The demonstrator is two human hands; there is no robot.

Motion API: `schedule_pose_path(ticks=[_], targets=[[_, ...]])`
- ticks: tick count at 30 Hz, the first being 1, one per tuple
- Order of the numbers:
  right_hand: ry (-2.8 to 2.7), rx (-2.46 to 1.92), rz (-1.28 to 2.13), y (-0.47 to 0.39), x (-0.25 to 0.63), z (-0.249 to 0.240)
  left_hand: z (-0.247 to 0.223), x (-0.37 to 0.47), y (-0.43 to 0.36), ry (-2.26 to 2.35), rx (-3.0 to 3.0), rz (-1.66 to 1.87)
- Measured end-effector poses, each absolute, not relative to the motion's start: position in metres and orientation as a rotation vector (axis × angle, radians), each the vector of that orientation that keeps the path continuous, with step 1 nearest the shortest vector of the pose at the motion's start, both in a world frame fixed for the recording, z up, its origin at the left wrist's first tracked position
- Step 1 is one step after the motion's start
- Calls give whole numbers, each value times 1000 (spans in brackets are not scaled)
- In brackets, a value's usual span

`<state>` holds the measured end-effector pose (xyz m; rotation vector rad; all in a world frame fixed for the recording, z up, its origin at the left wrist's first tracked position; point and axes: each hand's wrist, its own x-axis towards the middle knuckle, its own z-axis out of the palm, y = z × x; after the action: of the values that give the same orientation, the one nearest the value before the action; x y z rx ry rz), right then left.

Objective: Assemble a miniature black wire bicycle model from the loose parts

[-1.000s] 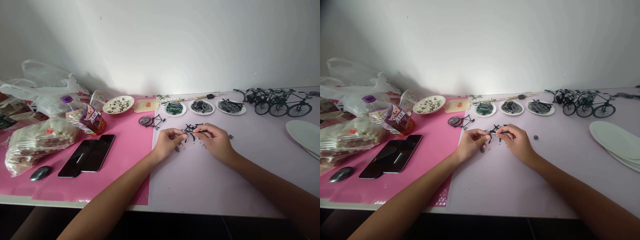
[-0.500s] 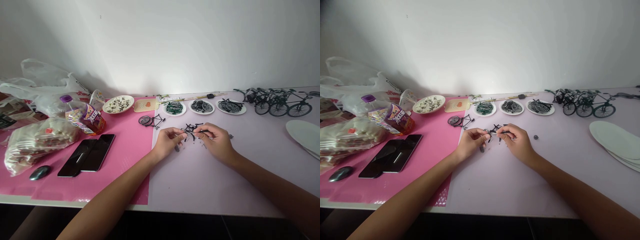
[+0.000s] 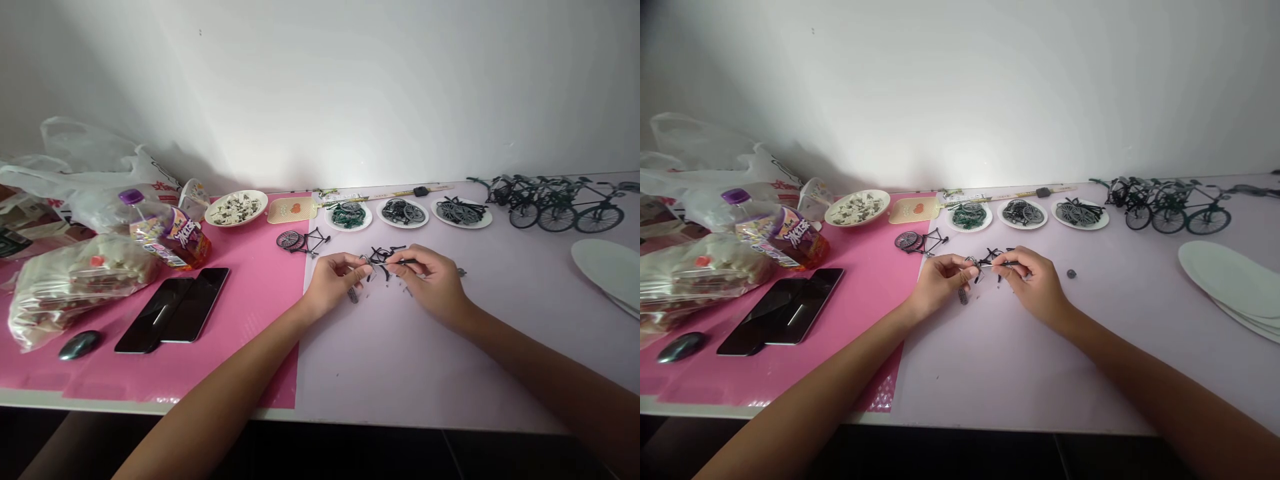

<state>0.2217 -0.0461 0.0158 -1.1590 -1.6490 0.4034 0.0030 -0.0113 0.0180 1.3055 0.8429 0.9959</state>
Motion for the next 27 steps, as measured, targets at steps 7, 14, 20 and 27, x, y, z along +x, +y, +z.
schedule_pose_path(ticks=[7,14,20,27], targets=[[-1664,-1160,414,-46,224,15,15,4,-11,844,1326,982],[-1686,-1162,407,-46,223,16,12,4,-10,839,1346,992],[-1695,-1125,368,-46,225,14,10,5,-9,837,1347,991],[-1714,-1132,369,-46,223,18,12,5,-10,824,1317,986]])
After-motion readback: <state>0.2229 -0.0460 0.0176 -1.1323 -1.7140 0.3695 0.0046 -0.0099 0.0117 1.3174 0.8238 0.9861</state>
